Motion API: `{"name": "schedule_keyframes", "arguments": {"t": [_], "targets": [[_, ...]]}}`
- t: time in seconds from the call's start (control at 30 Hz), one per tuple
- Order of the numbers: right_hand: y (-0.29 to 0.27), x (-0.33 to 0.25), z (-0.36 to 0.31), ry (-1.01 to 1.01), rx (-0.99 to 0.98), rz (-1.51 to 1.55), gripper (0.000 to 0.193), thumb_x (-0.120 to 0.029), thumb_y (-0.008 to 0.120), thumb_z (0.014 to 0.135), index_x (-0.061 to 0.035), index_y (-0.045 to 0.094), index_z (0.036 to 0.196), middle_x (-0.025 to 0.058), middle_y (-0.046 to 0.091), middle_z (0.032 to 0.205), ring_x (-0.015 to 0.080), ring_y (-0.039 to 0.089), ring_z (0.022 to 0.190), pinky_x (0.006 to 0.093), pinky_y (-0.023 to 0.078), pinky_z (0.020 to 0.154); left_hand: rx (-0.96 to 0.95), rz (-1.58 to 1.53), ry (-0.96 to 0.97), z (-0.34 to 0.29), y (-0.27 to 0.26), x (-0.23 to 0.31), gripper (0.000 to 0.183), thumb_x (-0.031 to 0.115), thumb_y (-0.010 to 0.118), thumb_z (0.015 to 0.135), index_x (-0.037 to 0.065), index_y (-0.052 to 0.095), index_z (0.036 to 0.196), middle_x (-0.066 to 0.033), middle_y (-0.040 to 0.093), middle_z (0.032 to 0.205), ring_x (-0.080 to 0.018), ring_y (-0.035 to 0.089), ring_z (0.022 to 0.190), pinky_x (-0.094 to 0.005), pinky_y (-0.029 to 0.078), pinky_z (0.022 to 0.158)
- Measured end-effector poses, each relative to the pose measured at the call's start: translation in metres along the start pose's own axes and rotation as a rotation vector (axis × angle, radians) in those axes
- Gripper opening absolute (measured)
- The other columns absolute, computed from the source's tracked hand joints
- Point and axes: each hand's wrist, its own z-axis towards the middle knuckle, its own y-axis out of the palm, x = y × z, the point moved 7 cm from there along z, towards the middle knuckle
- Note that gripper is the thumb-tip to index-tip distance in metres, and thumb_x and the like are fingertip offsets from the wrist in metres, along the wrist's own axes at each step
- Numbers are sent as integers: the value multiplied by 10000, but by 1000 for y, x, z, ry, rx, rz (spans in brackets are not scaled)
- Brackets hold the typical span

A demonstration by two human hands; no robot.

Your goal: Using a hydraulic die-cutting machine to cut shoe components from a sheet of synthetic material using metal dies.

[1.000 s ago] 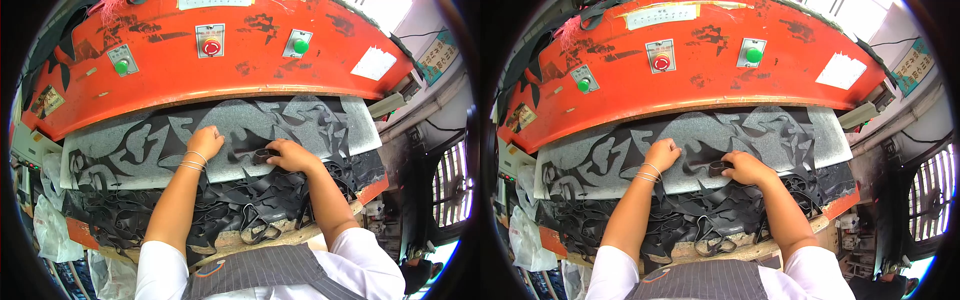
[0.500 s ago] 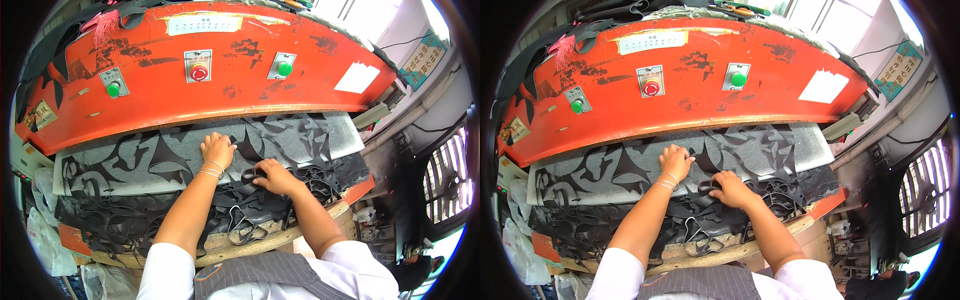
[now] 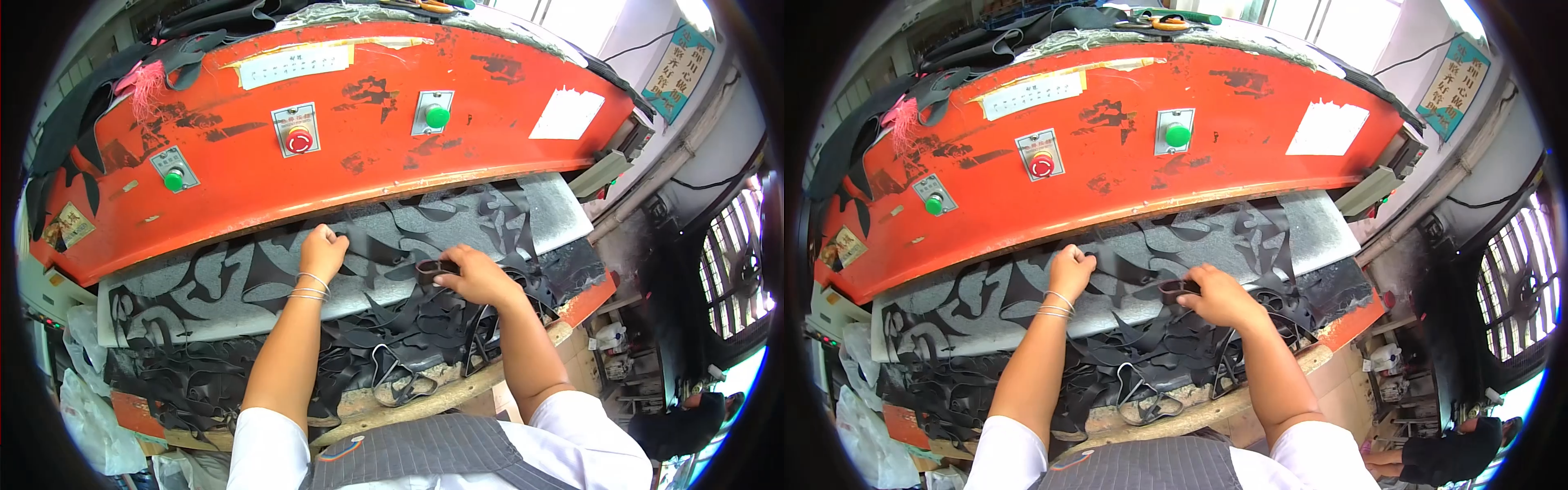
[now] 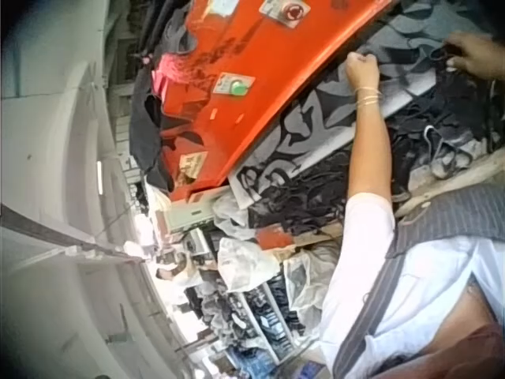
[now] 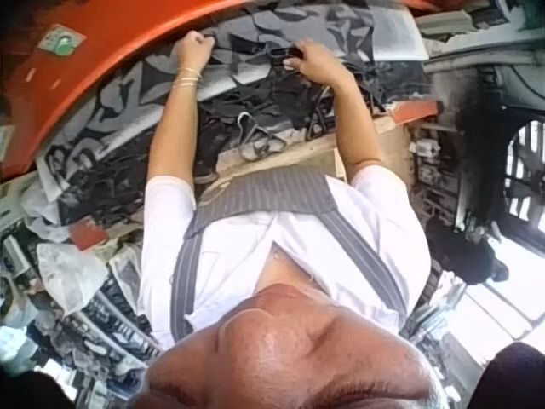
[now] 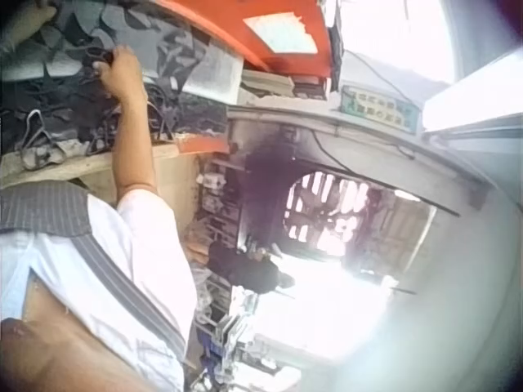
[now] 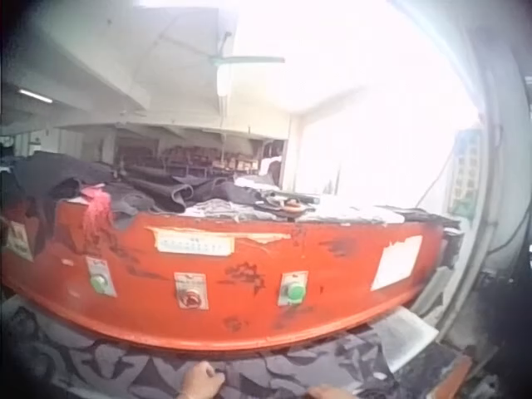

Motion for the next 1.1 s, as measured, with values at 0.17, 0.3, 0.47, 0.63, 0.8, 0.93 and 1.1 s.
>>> {"name": "schedule_keyframes", "arguments": {"t": [0.17, 0.3, 0.47, 0.63, 0.8, 0.93, 1.1], "targets": [[3, -9, 23, -1, 238, 118, 399, -219, 720, 805, 2, 595, 1112, 204, 600, 1044, 385, 589, 988, 429, 474, 855, 54, -326, 95, -10, 11, 8, 295, 31, 647, 790, 20, 619, 1083, -109, 622, 760, -225, 599, 667, -343, 485, 678], [12, 30, 29, 113, 355, 218, 397, -214, 728, 803, 8, 604, 1108, 193, 612, 1028, 344, 614, 949, 403, 482, 836, -285, -173, 644, -30, -8, 53, 171, -28, 622, 768, 37, 710, 899, -71, 585, 737, -209, 586, 730, -327, 469, 716], [18, 64, 11, 205, 257, 374, 405, -218, 747, 795, 2, 620, 1112, 163, 626, 1028, 275, 624, 876, 352, 493, 789, -931, -170, 243, -61, -26, 47, 142, 74, 631, 826, 26, 659, 957, -50, 700, 964, -175, 643, 975, -320, 463, 927], [41, 37, 5, 131, 89, 176, 401, -218, 740, 795, -7, 620, 1113, 188, 612, 1066, 358, 588, 1034, 397, 463, 898, -579, 22, 23, -38, -16, 9, 287, 277, 685, 880, 37, 578, 996, -108, 674, 957, -174, 645, 904, -332, 524, 749], [40, 43, -5, 96, 152, 163, 415, -217, 729, 804, -16, 587, 1138, 187, 599, 1067, 363, 578, 1043, 409, 459, 903, -364, 535, 522, -98, 27, 80, 519, 441, 793, 669, 78, 604, 988, -122, 555, 944, -322, 532, 973, -424, 439, 861], [38, 51, -10, 110, 150, 234, 417, -215, 733, 799, -18, 591, 1137, 187, 598, 1062, 367, 565, 1059, 414, 450, 915, -253, 616, 400, -112, 33, 54, 529, 392, 802, 680, 60, 587, 1030, -118, 555, 995, -318, 535, 997, -422, 436, 842], [41, 48, -13, 45, 136, 144, 425, -232, 743, 792, -28, 603, 1138, 182, 579, 1088, 363, 527, 1114, 416, 430, 944, -198, 641, 424, -124, 33, 68, 544, 330, 794, 696, 58, 575, 1112, -126, 551, 1035, -310, 532, 968, -420, 419, 837]]}}
